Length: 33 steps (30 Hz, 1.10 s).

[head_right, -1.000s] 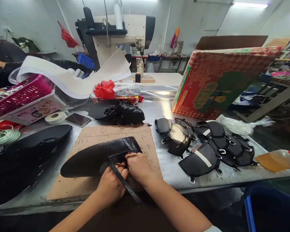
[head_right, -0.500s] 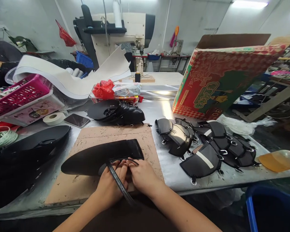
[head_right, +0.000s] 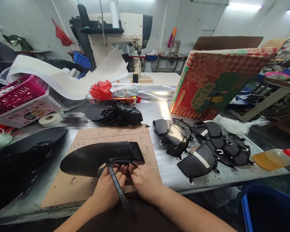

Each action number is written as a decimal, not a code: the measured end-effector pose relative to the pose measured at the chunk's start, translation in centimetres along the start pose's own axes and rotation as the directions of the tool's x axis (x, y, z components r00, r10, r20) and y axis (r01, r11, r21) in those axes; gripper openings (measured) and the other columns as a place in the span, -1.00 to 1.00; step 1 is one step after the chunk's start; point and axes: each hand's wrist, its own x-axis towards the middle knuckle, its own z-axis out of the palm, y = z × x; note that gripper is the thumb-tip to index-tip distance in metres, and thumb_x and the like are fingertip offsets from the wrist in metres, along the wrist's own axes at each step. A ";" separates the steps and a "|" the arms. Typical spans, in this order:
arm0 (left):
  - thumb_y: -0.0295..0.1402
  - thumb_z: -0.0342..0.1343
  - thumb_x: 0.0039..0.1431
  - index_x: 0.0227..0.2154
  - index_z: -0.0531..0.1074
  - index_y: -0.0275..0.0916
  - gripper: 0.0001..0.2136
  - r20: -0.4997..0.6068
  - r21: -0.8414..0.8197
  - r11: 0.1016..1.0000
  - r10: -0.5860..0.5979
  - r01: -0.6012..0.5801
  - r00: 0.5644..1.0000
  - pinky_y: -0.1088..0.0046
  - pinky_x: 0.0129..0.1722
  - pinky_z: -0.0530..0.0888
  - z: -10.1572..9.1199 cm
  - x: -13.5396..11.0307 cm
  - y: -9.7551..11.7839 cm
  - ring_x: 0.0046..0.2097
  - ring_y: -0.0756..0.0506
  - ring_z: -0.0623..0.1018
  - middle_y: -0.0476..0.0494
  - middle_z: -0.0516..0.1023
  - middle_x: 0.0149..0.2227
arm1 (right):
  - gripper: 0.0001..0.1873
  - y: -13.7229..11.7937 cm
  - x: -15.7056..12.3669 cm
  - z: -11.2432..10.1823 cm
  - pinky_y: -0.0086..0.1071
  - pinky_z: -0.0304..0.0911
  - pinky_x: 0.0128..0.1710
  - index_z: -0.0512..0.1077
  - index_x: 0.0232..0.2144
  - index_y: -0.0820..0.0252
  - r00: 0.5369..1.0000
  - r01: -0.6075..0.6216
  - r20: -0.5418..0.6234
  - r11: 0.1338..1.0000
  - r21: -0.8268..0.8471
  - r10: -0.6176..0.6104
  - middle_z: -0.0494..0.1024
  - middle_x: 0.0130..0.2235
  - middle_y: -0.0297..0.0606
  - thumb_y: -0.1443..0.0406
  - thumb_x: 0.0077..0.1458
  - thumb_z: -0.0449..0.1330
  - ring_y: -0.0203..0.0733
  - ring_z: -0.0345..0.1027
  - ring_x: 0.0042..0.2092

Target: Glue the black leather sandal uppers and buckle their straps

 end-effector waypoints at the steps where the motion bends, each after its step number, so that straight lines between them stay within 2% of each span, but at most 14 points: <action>1: -0.56 -0.06 0.03 -0.13 0.43 -0.33 -0.67 -0.001 -0.004 1.000 0.008 -0.008 1.000 0.12 -0.09 0.34 -0.2 0.1 -0.1 -0.10 -0.26 0.47 -0.27 0.55 -0.18 | -0.69 0.2 0.0 -0.3 -0.25 0.29 -0.19 0.41 -0.16 0.48 0.999 0.036 -0.007 0.998 -0.046 -0.037 0.51 -0.25 -0.03 0.51 0.04 0.02 -0.05 0.33 -0.23; 5: -0.45 0.03 -0.02 -0.26 0.45 -0.30 -0.77 -0.047 -0.007 1.000 0.022 -0.022 0.999 0.13 -0.10 0.33 -1.0 0.8 -0.2 -0.21 -0.22 0.47 -0.19 0.55 -0.28 | -0.76 0.9 0.9 -1.4 -0.26 0.23 -0.28 0.42 -0.24 0.41 0.982 0.169 -0.053 0.970 -0.177 -0.180 0.46 -0.36 -0.10 0.46 0.10 -0.02 -0.10 0.28 -0.34; 7: -0.47 0.03 -0.05 -0.44 0.44 -0.26 -0.89 -0.151 0.001 1.000 0.018 -0.018 0.988 0.18 -0.12 0.33 -1.0 1.2 -0.3 -0.35 -0.15 0.45 -0.09 0.49 -0.46 | -0.77 1.0 1.8 -2.1 -0.26 0.18 -0.35 0.42 -0.39 0.33 0.964 0.219 -0.105 0.954 -0.205 -0.243 0.40 -0.47 -0.19 0.45 0.11 -0.03 -0.15 0.21 -0.44; 10: -0.60 -0.07 -0.04 -0.63 0.35 -0.22 -0.79 -0.352 0.024 0.999 0.045 -0.039 0.935 0.30 -0.19 0.32 -1.1 1.4 -1.1 -0.47 -0.08 0.39 -0.01 0.38 -0.61 | -0.73 1.3 3.3 -3.3 -0.28 0.12 -0.35 0.34 -0.58 0.25 0.914 0.279 -0.255 0.945 -0.171 -0.316 0.32 -0.55 -0.28 0.47 0.09 -0.04 -0.21 0.14 -0.48; 12: -0.63 -0.12 0.00 -0.65 0.33 -0.21 -0.74 -0.411 -0.013 1.000 0.010 -0.017 0.912 0.32 -0.25 0.29 -1.7 1.3 -2.3 -0.48 -0.08 0.38 -0.01 0.38 -0.63 | -0.78 2.1 4.3 -3.9 -0.29 0.10 -0.29 0.35 -0.54 0.22 0.887 0.221 -0.413 0.975 -0.010 -0.205 0.35 -0.51 -0.30 0.40 0.11 0.01 -0.22 0.18 -0.42; 14: -0.58 -0.11 0.07 -0.59 0.37 -0.20 -0.75 -0.331 -0.101 0.995 -0.017 -0.017 0.944 0.35 -0.32 0.28 -3.0 1.1 -3.6 -0.47 -0.08 0.40 -0.01 0.42 -0.61 | -0.88 3.7 5.5 -4.3 -0.27 0.08 -0.17 0.38 -0.44 0.19 0.866 0.030 -0.490 0.966 0.256 0.102 0.41 -0.39 -0.27 0.29 0.10 0.09 -0.18 0.23 -0.27; 16: -0.52 -0.06 0.10 -0.56 0.41 -0.19 -0.78 -0.129 -0.185 0.982 0.019 -0.043 0.992 0.38 -0.36 0.27 -4.9 1.0 -4.9 -0.46 -0.07 0.43 -0.01 0.47 -0.57 | -0.86 5.8 7.0 -4.2 -0.22 0.05 -0.08 0.38 -0.34 0.21 0.819 -0.198 -0.406 0.865 0.461 0.405 0.43 -0.24 -0.17 0.27 0.08 0.09 -0.10 0.22 -0.13; 17: -0.51 -0.04 0.09 -0.56 0.43 -0.18 -0.79 -0.007 -0.206 0.978 0.033 -0.034 0.999 0.39 -0.37 0.26 -5.8 0.9 -5.5 -0.45 -0.07 0.45 -0.01 0.49 -0.55 | -0.85 6.7 7.7 -4.0 -0.22 0.07 -0.09 0.38 -0.32 0.24 0.808 -0.261 -0.356 0.827 0.499 0.470 0.42 -0.21 -0.12 0.30 0.10 0.05 -0.09 0.22 -0.11; 20: -0.50 0.03 0.04 -0.57 0.48 -0.16 -0.81 0.305 -0.218 0.975 0.034 0.035 0.952 0.39 -0.33 0.27 -8.5 0.6 -6.6 -0.38 -0.11 0.50 -0.02 0.55 -0.51 | -0.86 8.2 9.2 -2.8 -0.33 0.13 -0.29 0.40 -0.44 0.24 0.838 -0.349 -0.165 0.744 0.570 0.519 0.45 -0.37 -0.20 0.36 0.08 0.04 -0.16 0.28 -0.28; 22: -0.35 0.13 -0.02 -0.49 0.52 -0.14 -0.92 0.404 -0.220 0.971 0.000 0.097 0.915 0.39 -0.33 0.29 -9.6 0.7 -6.4 -0.32 -0.16 0.52 -0.05 0.58 -0.44 | -0.84 7.7 9.4 -1.9 -0.39 0.09 -0.39 0.40 -0.50 0.21 0.859 -0.380 -0.048 0.697 0.608 0.510 0.44 -0.47 -0.29 0.35 0.06 0.06 -0.21 0.27 -0.39; 24: -0.10 0.17 -0.10 -0.41 0.53 -0.17 -0.73 0.438 -0.192 0.962 -0.093 0.194 0.894 0.36 -0.35 0.32 -10.0 1.3 -5.5 -0.30 -0.24 0.53 -0.14 0.59 -0.39 | -0.85 6.5 9.0 -1.2 -0.41 0.05 -0.43 0.41 -0.51 0.20 0.864 -0.407 0.041 0.648 0.644 0.502 0.43 -0.52 -0.33 0.35 0.05 0.08 -0.24 0.25 -0.43; 27: 0.07 -0.09 0.04 -0.45 0.53 -0.29 -0.49 0.415 -0.084 0.942 -0.263 0.325 0.871 0.27 -0.39 0.33 -9.3 3.3 -3.4 -0.33 -0.34 0.53 -0.33 0.57 -0.42 | -0.88 4.5 8.0 -0.5 -0.42 0.03 -0.46 0.43 -0.49 0.21 0.850 -0.446 0.135 0.557 0.701 0.510 0.43 -0.52 -0.33 0.36 0.00 0.10 -0.25 0.24 -0.45; 30: -0.13 -0.19 0.16 -0.46 0.51 -0.35 -0.55 0.366 -0.075 0.926 -0.320 0.371 0.874 0.23 -0.41 0.32 -8.1 4.9 -1.8 -0.35 -0.36 0.53 -0.41 0.57 -0.41 | -0.88 3.4 7.0 -0.1 -0.40 0.03 -0.46 0.42 -0.51 0.21 0.826 -0.465 0.190 0.449 0.764 0.531 0.42 -0.52 -0.31 0.29 -0.02 0.12 -0.23 0.24 -0.44; 33: -0.33 -0.19 0.15 -0.47 0.47 -0.28 -0.68 0.359 -0.118 0.917 -0.318 0.380 0.878 0.34 -0.42 0.31 -7.7 4.2 -1.8 -0.38 -0.23 0.52 -0.26 0.56 -0.44 | -0.69 2.5 6.1 -0.3 -0.40 0.07 -0.48 0.39 -0.45 0.22 0.804 -0.461 0.265 0.277 0.843 0.533 0.39 -0.51 -0.29 0.08 -0.04 0.11 -0.22 0.24 -0.47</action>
